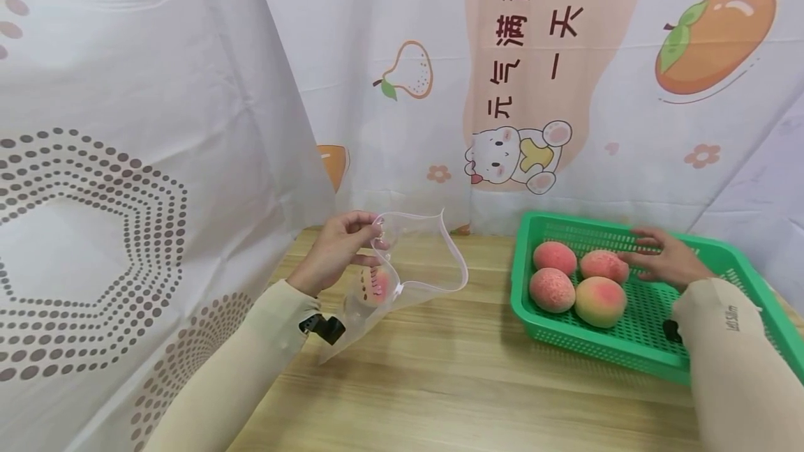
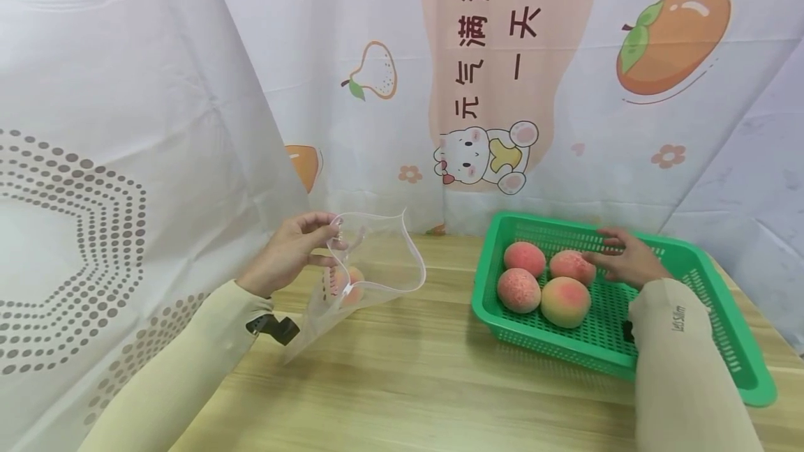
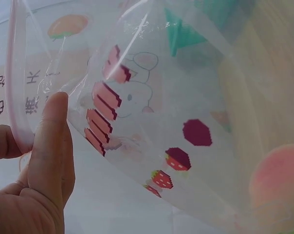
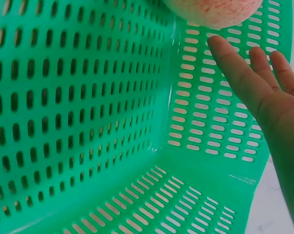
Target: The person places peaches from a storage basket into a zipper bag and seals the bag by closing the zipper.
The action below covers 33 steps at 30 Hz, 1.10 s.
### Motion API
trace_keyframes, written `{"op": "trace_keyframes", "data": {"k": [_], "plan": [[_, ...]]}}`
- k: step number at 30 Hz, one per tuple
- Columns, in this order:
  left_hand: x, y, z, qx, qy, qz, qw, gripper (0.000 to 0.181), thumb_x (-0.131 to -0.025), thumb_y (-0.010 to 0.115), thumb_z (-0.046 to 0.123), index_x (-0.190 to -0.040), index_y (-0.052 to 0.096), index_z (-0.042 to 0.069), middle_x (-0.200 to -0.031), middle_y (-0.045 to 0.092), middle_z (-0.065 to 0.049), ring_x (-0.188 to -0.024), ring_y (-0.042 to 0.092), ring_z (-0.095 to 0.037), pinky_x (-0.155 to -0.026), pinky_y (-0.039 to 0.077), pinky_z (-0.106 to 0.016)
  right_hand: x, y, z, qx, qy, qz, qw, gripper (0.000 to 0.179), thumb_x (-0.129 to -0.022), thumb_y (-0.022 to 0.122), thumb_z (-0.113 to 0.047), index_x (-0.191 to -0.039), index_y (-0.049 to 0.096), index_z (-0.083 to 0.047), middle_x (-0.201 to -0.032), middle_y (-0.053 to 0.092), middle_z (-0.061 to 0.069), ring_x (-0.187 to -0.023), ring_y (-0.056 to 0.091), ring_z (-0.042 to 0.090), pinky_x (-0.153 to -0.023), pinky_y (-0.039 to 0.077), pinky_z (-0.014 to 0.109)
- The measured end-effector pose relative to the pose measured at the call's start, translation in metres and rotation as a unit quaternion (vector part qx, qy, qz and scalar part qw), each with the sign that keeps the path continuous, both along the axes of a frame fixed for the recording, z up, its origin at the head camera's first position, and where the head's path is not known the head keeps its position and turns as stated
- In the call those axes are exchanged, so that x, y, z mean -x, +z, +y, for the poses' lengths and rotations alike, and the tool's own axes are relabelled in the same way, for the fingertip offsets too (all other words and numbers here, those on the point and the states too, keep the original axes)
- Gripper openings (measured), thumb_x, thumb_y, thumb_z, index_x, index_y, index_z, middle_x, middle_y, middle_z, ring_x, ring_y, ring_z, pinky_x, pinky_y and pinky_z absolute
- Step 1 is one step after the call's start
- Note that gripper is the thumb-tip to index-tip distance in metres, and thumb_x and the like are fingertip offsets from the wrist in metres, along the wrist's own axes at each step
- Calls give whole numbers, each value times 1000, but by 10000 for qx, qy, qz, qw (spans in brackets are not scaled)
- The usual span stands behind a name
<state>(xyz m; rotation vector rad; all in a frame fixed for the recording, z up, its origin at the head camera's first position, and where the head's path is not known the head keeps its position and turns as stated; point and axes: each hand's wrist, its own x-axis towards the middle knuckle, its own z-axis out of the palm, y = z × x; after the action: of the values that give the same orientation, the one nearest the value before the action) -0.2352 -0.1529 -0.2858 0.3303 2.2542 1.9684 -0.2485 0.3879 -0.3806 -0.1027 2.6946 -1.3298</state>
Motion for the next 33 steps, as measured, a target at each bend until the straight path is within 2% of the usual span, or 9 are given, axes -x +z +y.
{"op": "trace_keyframes", "data": {"k": [7,10,14,19,24,33], "plan": [[-1,-1,-1,-46,10,3,10000,31,-101,56,6,-126,53,-13,-103,61,-16,-85,67,-15,-70,63,-34,3,-5,1,-353,113,-75,9993,86,-104,56,-34,-152,3,13,-144,15,50,-119,47,61,-83,59,51],[-1,-1,-1,-50,20,7,10000,34,-101,56,6,-127,52,-15,-102,61,-14,-85,67,-14,-70,63,-33,3,-9,2,-451,144,-98,9988,84,-104,56,-33,-152,6,14,-144,16,50,-120,46,62,-82,59,52],[0,-2,-2,-56,32,29,10000,33,-101,56,7,-126,53,-14,-101,61,-13,-85,67,-15,-70,63,-33,3,-14,1,-357,187,-87,9992,81,-104,55,-31,-151,8,15,-144,16,50,-125,36,65,-84,58,54],[0,-2,-2,-71,33,27,10000,32,-101,56,7,-126,53,-13,-103,61,-16,-86,67,-15,-70,63,-34,3,-19,-2,-276,229,-72,9993,76,-105,54,-27,-149,11,17,-141,18,51,-124,34,66,-83,58,56],[1,-2,-1,-79,52,4,10000,30,-101,57,7,-124,55,-12,-101,61,-14,-86,67,-15,-70,63,-34,2,-22,-2,-230,229,-146,9994,72,-105,52,-26,-148,13,17,-141,18,52,-126,31,66,-84,57,57],[2,-2,0,-89,49,8,9999,26,-101,56,7,-122,57,-9,-101,61,-13,-85,67,-15,-69,63,-33,0,-22,-7,-165,243,-331,9990,76,-105,52,-27,-149,9,17,-141,16,52,-123,39,64,-84,58,55]]}}
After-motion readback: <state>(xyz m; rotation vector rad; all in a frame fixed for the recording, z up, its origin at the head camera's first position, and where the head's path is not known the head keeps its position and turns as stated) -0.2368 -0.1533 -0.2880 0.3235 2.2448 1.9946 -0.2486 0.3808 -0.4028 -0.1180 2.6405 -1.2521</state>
